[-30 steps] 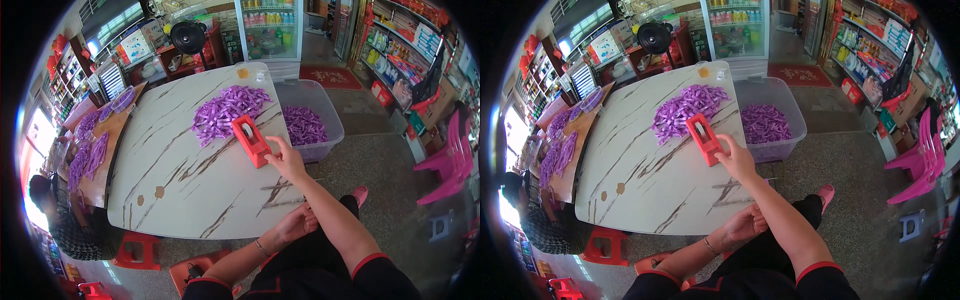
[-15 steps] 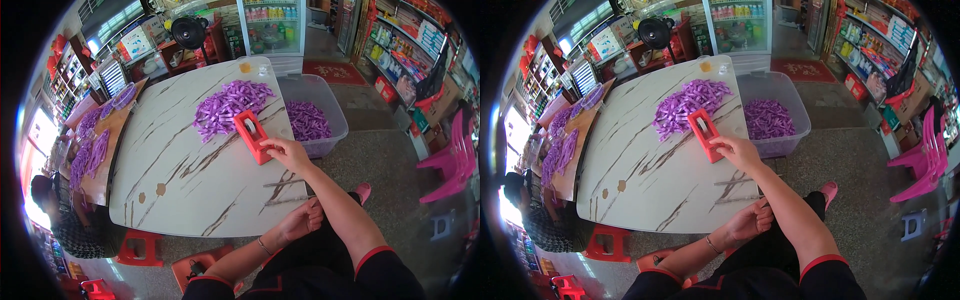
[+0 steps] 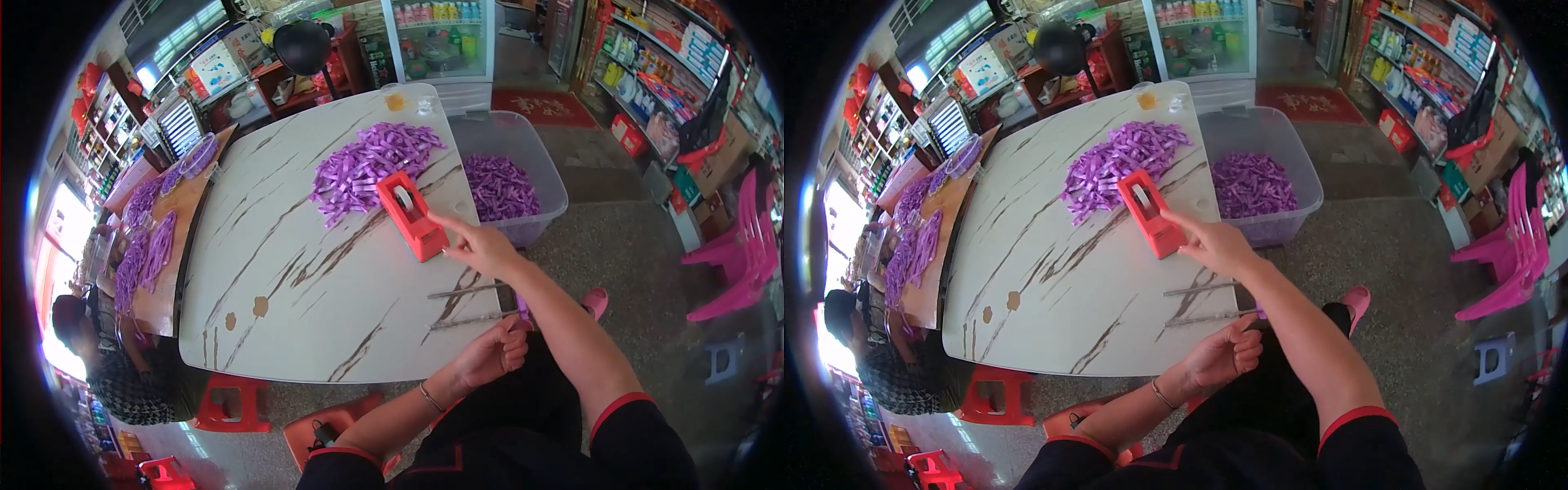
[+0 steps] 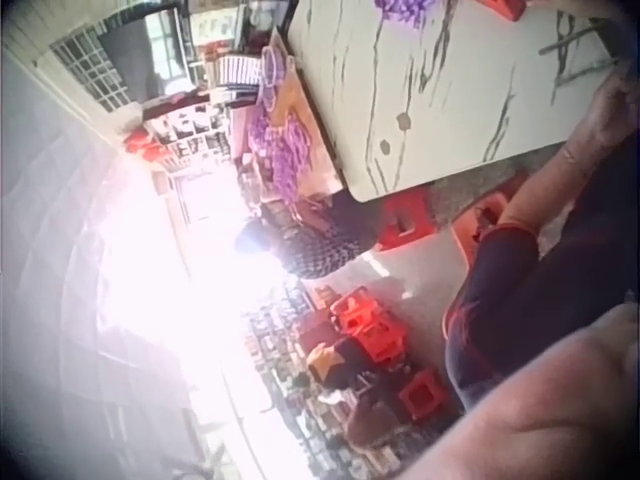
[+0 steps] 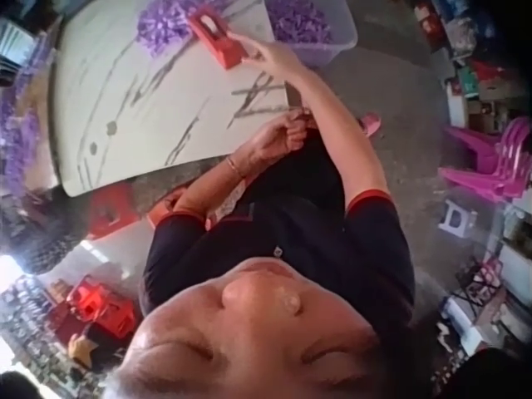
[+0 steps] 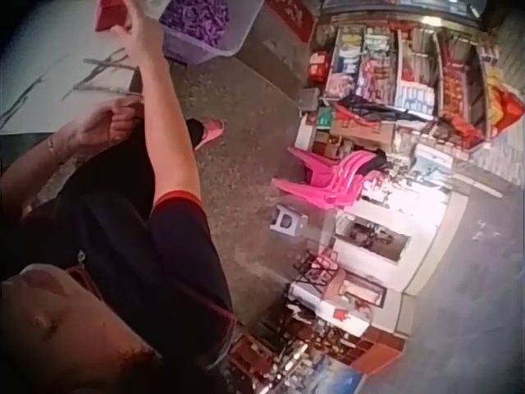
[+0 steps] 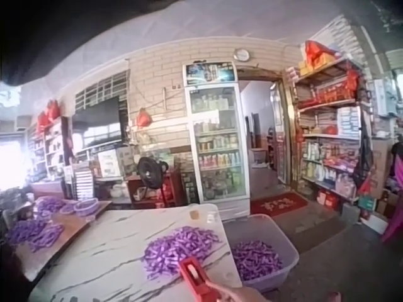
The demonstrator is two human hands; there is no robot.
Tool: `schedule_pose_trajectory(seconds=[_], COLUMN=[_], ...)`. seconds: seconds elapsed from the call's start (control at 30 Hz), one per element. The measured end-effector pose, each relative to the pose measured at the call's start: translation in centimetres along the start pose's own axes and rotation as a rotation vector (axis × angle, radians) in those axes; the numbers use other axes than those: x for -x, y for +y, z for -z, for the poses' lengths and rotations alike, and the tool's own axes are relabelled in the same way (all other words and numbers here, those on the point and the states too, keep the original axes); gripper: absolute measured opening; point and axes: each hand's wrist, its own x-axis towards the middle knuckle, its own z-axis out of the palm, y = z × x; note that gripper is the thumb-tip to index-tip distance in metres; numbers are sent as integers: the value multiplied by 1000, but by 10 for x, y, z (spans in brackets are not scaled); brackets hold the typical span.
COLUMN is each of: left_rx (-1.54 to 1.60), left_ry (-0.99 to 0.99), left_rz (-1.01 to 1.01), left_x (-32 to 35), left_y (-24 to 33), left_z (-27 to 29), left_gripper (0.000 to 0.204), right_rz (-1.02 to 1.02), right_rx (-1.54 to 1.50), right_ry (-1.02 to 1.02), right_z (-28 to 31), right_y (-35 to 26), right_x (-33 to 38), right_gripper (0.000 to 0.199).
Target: Creating decorative ribbon bows using long plastic strips, a specialized wire frame tool, and tape.
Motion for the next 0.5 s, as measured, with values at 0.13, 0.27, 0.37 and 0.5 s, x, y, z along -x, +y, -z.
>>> schedule_pose_trajectory(seconds=[0.13, 0.27, 0.37, 0.5], left_rx=[19, 10, 1, -14], left_ry=[11, 51, 89, 77], left_rz=[4, -7, -19, -24], left_x=[-1, 0, 0, 0], left_y=[1, 3, 5, 2], left_z=[-5, -8, -9, -10], left_gripper=[20, 21, 22, 26], right_rz=[-102, -137, -222, -211], right_rx=[-254, -311, -301, -152], right_ry=[-77, -233, -377, -429], right_z=[43, 67, 68, 65], right_y=[3, 4, 5, 9], right_x=[12, 39, 56, 70], right_gripper=[69, 65, 65, 66])
